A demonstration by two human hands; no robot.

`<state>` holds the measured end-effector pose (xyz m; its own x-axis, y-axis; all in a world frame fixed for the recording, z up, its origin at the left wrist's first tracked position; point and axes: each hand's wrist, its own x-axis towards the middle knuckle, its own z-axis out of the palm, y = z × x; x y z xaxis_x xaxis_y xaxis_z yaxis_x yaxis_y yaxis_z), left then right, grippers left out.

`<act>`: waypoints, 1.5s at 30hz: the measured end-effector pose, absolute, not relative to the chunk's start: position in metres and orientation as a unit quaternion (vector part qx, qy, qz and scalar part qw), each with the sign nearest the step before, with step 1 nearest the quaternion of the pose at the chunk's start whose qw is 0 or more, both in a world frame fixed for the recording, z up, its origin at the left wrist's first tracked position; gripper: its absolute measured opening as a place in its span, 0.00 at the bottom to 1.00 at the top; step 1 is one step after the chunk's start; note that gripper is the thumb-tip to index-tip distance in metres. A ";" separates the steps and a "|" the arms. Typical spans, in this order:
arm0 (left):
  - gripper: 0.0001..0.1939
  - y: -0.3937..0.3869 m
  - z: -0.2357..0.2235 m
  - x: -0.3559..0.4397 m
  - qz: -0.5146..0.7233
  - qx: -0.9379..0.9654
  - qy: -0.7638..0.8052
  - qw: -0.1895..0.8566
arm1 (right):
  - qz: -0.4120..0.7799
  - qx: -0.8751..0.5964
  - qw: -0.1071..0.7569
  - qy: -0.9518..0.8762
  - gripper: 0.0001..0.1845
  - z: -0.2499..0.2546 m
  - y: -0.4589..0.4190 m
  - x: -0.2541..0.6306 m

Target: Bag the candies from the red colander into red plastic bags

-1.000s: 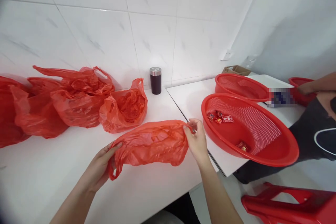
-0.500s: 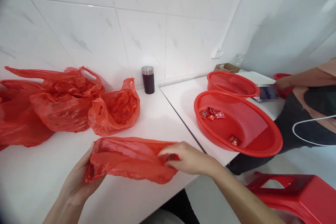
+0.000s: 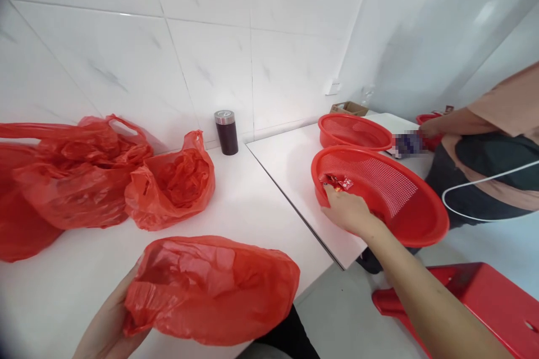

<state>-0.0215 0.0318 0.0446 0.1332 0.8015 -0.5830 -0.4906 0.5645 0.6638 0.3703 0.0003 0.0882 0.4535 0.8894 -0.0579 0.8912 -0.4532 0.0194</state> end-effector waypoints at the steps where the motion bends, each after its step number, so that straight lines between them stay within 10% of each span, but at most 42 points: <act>1: 0.03 0.032 0.042 -0.021 0.440 0.162 0.484 0.738 | -0.032 0.851 0.008 0.524 0.29 0.087 0.001 0.364; 8: 0.12 0.027 0.044 -0.009 0.414 0.168 0.454 0.771 | -0.286 0.674 -0.298 0.612 0.31 0.102 0.029 0.341; 15: 0.12 0.020 0.043 -0.011 0.413 0.177 0.483 0.752 | -0.180 0.839 -0.056 0.510 0.53 0.051 0.084 0.411; 27: 0.18 0.018 0.021 -0.016 0.388 0.153 0.493 0.764 | -0.233 0.658 0.011 0.716 0.33 0.039 0.087 0.401; 34: 0.18 0.022 0.027 -0.004 0.354 0.145 0.505 0.774 | -0.258 0.670 0.052 0.694 0.43 0.032 0.017 0.427; 45: 0.17 0.016 0.030 -0.009 0.383 0.139 0.484 0.774 | -0.251 0.709 -0.083 0.654 0.05 0.027 0.049 0.400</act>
<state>-0.0095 0.0158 0.0295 0.2376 0.7276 -0.6436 -0.4592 0.6680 0.5856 0.3997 0.0493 0.0268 0.0191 0.9687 -0.2473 0.8855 -0.1313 -0.4456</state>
